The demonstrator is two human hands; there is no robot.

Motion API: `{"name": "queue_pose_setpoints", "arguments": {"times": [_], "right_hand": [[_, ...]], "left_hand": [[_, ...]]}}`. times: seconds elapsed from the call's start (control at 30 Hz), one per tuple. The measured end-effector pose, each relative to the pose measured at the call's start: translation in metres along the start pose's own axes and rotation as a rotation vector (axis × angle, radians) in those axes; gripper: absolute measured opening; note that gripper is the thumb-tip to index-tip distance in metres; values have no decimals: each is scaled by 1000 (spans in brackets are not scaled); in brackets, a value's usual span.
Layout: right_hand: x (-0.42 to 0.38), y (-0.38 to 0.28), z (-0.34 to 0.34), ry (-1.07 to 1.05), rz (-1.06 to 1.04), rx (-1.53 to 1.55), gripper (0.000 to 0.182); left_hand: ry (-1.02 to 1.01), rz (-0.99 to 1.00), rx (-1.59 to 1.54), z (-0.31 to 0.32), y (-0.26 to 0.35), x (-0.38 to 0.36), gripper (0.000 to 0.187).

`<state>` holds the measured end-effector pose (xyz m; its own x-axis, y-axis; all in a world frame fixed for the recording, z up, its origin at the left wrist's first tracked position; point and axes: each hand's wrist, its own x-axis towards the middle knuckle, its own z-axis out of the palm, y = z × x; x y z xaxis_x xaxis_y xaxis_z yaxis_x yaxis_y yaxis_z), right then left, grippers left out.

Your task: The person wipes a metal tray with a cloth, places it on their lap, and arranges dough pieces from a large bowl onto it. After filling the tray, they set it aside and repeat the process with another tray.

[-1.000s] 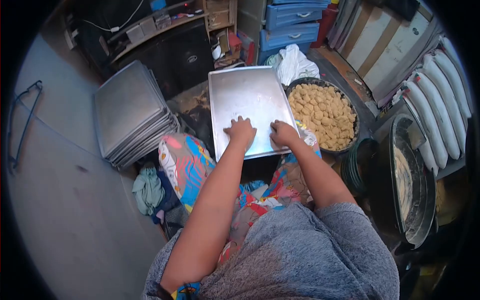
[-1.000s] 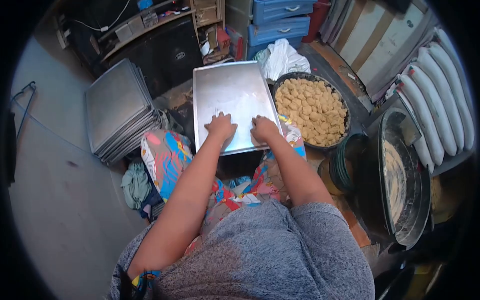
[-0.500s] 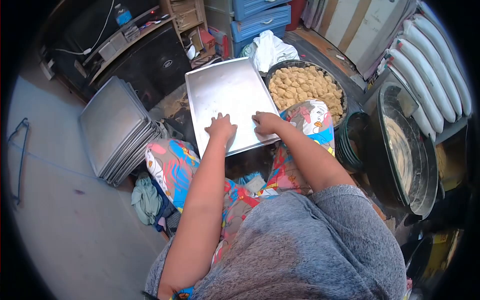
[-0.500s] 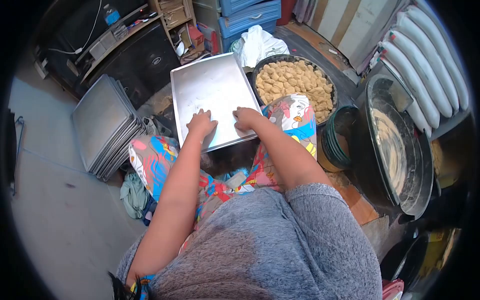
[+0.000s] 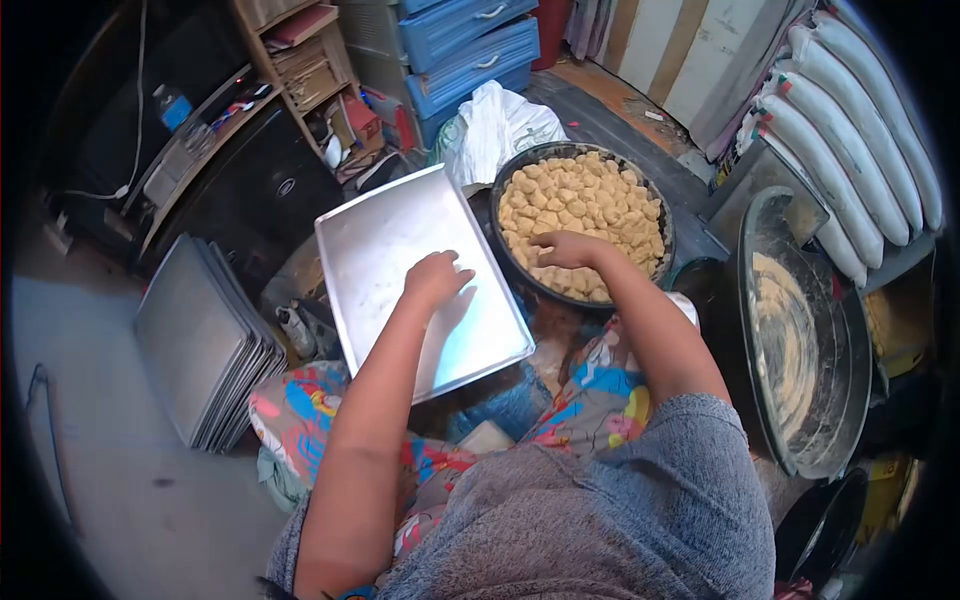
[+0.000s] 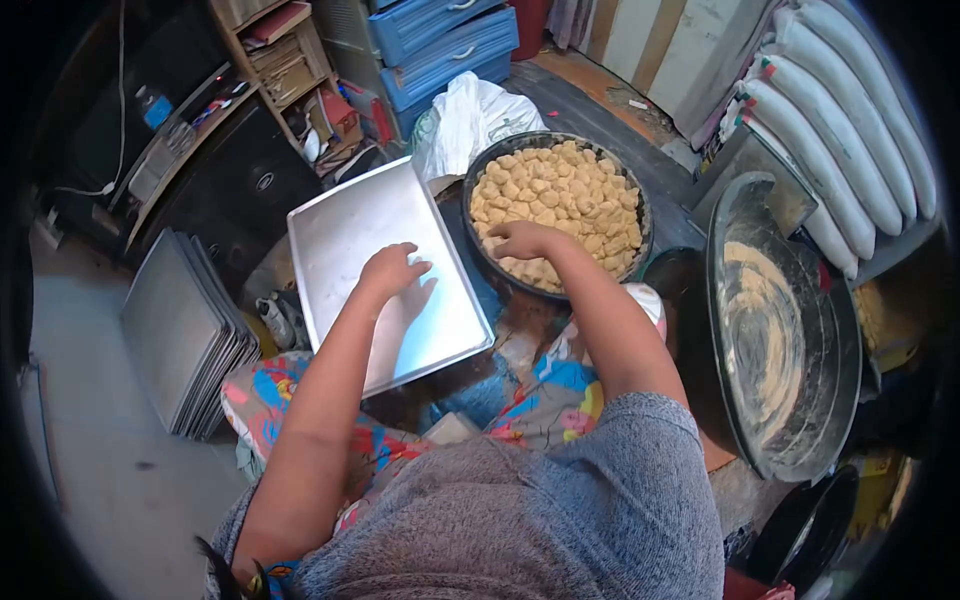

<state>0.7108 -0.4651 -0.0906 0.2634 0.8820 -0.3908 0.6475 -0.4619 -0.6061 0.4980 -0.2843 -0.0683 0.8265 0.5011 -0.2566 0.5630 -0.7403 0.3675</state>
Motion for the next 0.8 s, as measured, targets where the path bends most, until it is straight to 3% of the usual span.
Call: {"name": "queue_pose_setpoints", "arguments": {"times": [0.07, 0.13, 0.2, 0.23, 0.3, 0.43, 0.53, 0.6, 0.63, 0.73, 0.8], "right_hand": [[-4, 31, -28, 63, 112, -4, 72], [-3, 71, -49, 121, 223, -7, 78], [5, 119, -63, 377, 377, 113, 89], [13, 149, -66, 372, 382, 120, 89], [27, 197, -67, 558, 508, 209, 96], [54, 243, -73, 426, 615, 158, 104], [78, 259, -61, 461, 694, 202, 107], [89, 260, -52, 528, 745, 232, 107], [92, 257, -51, 609, 783, 250, 108], [97, 251, -61, 542, 835, 304, 108], [104, 261, -58, 557, 821, 276, 111]], "left_hand": [[7, 185, -104, 11, 22, 40, 57], [-66, 212, -112, 16, 49, 71, 55], [-75, 210, -53, 24, 70, 102, 54], [-84, 209, -51, 26, 79, 118, 54], [-128, 225, 11, 32, 94, 150, 54], [-226, 268, 102, 57, 112, 220, 51], [-295, 219, -42, 87, 111, 272, 62], [-252, 98, -238, 114, 110, 304, 70], [-299, 36, -135, 117, 118, 316, 76], [-173, -86, -70, 129, 136, 338, 75], [-234, -80, -110, 131, 140, 359, 74]]}}
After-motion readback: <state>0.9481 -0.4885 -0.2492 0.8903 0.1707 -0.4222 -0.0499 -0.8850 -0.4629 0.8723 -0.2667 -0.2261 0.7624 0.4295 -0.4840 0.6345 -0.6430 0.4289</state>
